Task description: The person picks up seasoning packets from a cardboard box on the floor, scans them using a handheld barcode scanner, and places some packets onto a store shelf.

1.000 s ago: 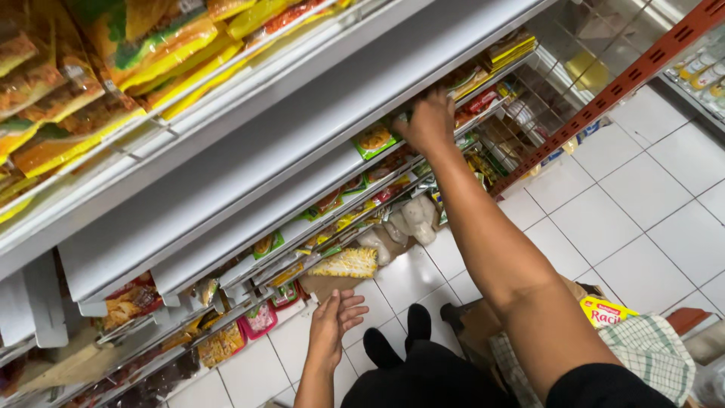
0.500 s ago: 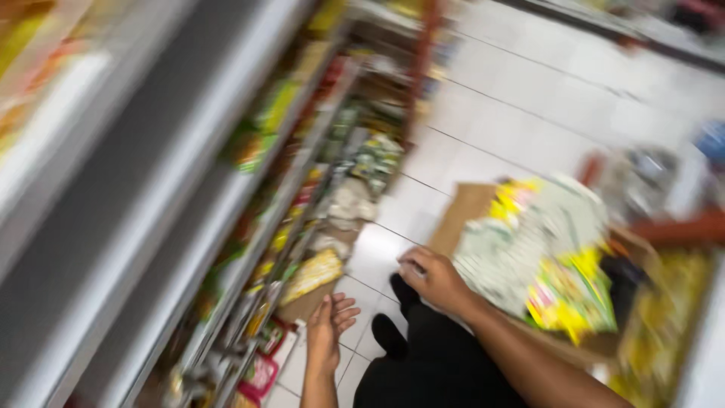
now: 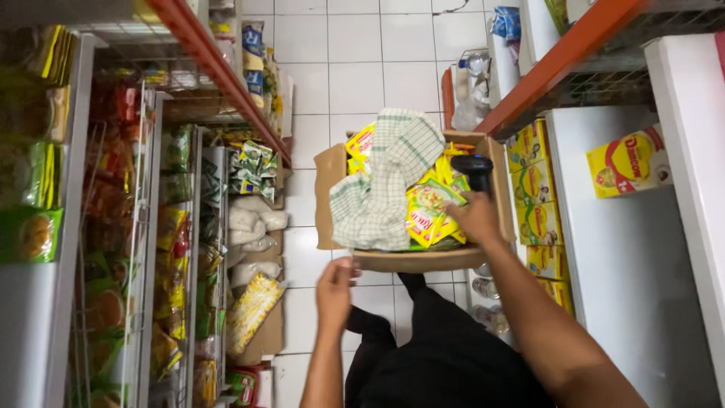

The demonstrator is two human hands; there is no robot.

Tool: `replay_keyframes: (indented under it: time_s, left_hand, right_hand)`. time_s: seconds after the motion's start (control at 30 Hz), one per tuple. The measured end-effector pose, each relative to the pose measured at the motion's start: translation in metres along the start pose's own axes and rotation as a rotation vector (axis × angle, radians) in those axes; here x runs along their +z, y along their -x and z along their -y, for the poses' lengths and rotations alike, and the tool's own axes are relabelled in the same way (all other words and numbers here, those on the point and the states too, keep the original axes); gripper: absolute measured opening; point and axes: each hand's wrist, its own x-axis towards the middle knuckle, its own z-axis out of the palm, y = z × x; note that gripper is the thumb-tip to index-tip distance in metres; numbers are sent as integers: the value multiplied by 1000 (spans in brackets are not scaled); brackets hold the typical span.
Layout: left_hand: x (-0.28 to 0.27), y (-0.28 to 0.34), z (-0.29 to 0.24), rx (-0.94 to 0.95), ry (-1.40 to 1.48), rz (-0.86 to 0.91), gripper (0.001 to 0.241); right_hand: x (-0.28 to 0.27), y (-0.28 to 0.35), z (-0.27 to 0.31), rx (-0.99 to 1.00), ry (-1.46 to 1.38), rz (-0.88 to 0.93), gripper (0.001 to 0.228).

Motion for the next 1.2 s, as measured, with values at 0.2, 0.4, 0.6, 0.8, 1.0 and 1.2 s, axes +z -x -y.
replay_keyframes:
  time_s: [0.2,0.4,0.6,0.8,1.0,1.2]
  left_hand:
    - [114,31,-27,-56,-234,118,35]
    - [152,30,-47,-377,1101,483,64]
    - [101,26,-30,-381,729,111,46]
    - [97,51,-22,-100,973,-95,37]
    - [86,55,-43,140,973,-449,39]
    - [80,66,-53,210,1019,-405,37]
  right_hand:
    - [-31,4,43,245,-601,210,34]
    - [-116,72,70,-553,-568,343,12]
    - [-108,47,88,-737,-585,799,39]
    - [20,-81,117,-514,-19,131,83]
    - [19,-80,102,-613,-283,158,28]
    - [-108,49,138,-942,-723,598,32]
